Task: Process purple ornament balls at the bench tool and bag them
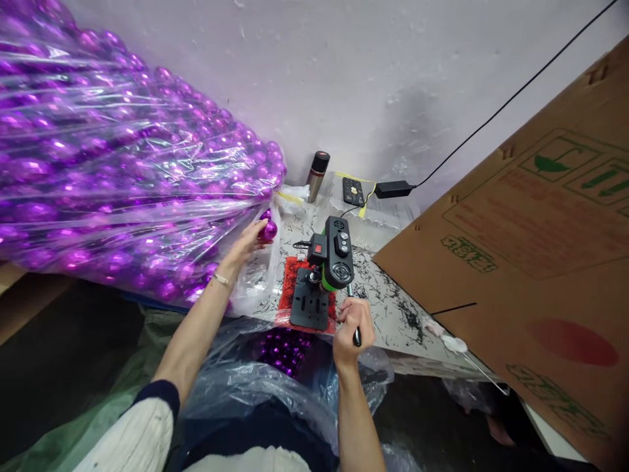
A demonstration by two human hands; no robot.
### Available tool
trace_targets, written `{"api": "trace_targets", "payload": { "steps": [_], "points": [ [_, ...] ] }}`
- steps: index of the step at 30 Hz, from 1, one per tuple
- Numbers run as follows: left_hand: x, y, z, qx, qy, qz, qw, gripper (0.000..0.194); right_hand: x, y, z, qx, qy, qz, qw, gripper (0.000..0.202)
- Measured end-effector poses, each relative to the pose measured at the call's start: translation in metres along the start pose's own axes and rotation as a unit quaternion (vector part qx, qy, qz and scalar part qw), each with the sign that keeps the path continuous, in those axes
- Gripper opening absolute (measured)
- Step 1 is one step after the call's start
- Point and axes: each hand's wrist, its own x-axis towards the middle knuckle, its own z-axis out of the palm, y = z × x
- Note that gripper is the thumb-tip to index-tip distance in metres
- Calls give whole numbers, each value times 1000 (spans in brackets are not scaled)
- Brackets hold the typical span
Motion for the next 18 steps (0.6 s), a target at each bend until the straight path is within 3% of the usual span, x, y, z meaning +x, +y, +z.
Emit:
{"api": "trace_targets", "payload": {
  "steps": [4, 9, 13, 18],
  "points": [
    [-64, -13, -8, -213, -105, -23, 971, 43, 4, -3, 3, 7, 16, 12, 1000, 46],
    [-131, -38, 12, -355, -165, -89, 916, 57, 4, -3, 3, 10, 12, 20, 1000, 45],
    [-160, -65, 36, -370, -170, -136, 903, 49, 4, -3, 1, 6, 3, 10, 1000, 43],
    [-171, -90, 53, -342, -158, -212, 902, 28, 4, -4, 0, -2, -9, 8, 1000, 42]
  ]
}}
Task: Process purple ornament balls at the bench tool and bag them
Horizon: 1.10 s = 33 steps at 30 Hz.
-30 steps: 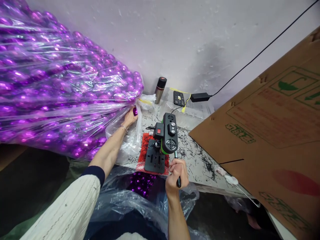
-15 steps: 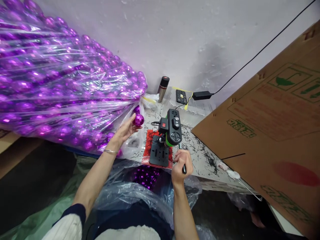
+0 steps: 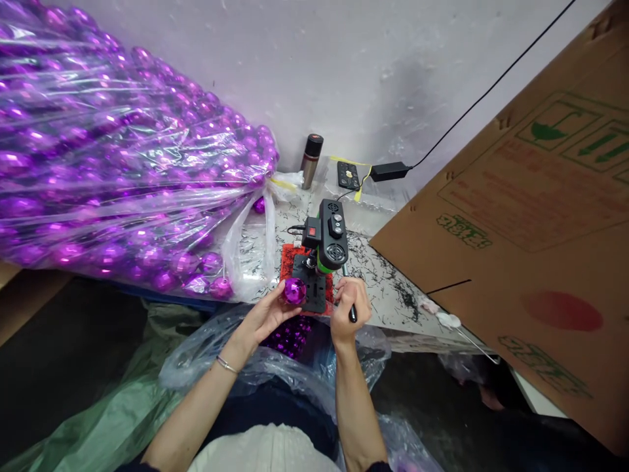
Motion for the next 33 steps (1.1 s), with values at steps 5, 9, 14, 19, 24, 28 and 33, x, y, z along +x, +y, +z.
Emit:
{"api": "trace_targets", "payload": {
  "steps": [5, 9, 14, 19, 24, 28, 33],
  "points": [
    [9, -1, 1, 15, 22, -13, 1000, 33, 0, -1, -1, 6, -6, -2, 1000, 41],
    [17, 3, 4, 49, 54, -2, 997, 37, 1, -2, 0, -5, -4, -6, 1000, 40],
    [24, 2, 4, 87, 76, 66, 991, 46, 0, 0, 0, -20, -6, -22, 1000, 39],
    [31, -4, 5, 210, 78, 159, 962, 60, 2, -1, -1, -29, -14, -31, 999, 40],
    [41, -13, 4, 305, 89, 212, 924, 62, 4, -4, -2, -10, -14, -42, 999, 38],
    [44, -15, 3, 418, 96, 252, 868, 59, 0, -3, -3, -18, -21, -28, 999, 38],
    [51, -17, 11, 551, 84, 319, 767, 53, -1, -1, -4, -11, -26, -31, 999, 36]
  ]
}}
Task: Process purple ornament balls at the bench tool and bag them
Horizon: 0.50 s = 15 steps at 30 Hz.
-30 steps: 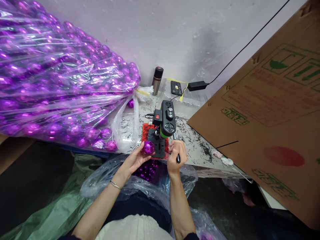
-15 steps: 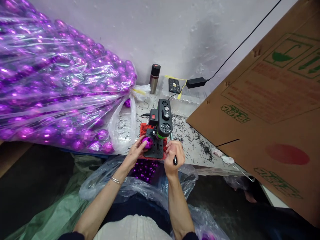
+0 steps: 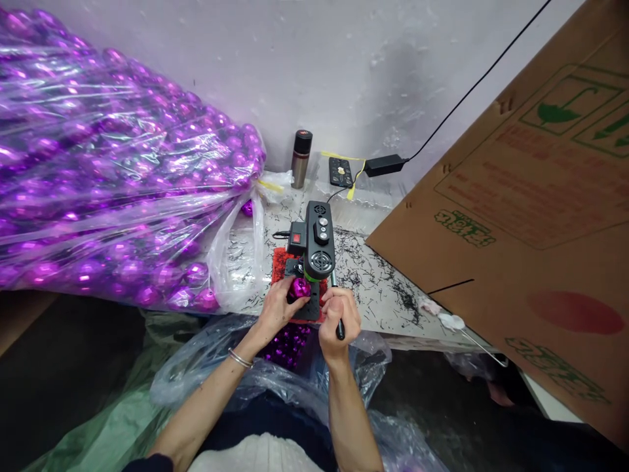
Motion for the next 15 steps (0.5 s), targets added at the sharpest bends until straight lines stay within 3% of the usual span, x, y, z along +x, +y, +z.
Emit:
{"api": "trace_targets", "payload": {
  "steps": [6, 15],
  "points": [
    [-2, -13, 21, 24, 30, 61, 997, 54, 2, -1, -2, -3, -17, -7, 1000, 33],
    [-8, -26, 25, 42, 42, 68, 996, 52, -10, 8, 0, -14, -7, -17, 1000, 33]
  ]
}}
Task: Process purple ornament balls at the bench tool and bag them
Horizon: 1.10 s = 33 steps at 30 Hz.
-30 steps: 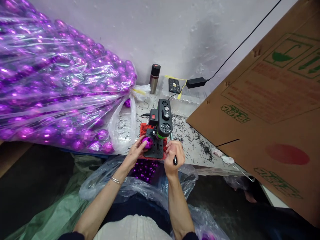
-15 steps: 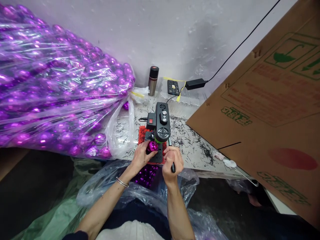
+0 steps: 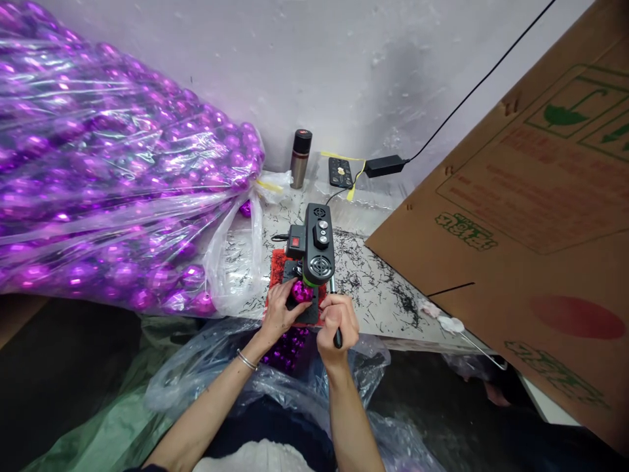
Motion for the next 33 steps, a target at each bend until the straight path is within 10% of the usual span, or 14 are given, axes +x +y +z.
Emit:
{"api": "trace_targets", "payload": {
  "steps": [33],
  "points": [
    [3, -3, 5, 31, 9, 53, 998, 57, -25, 28, 17, 4, 58, -40, 998, 43]
  ]
}}
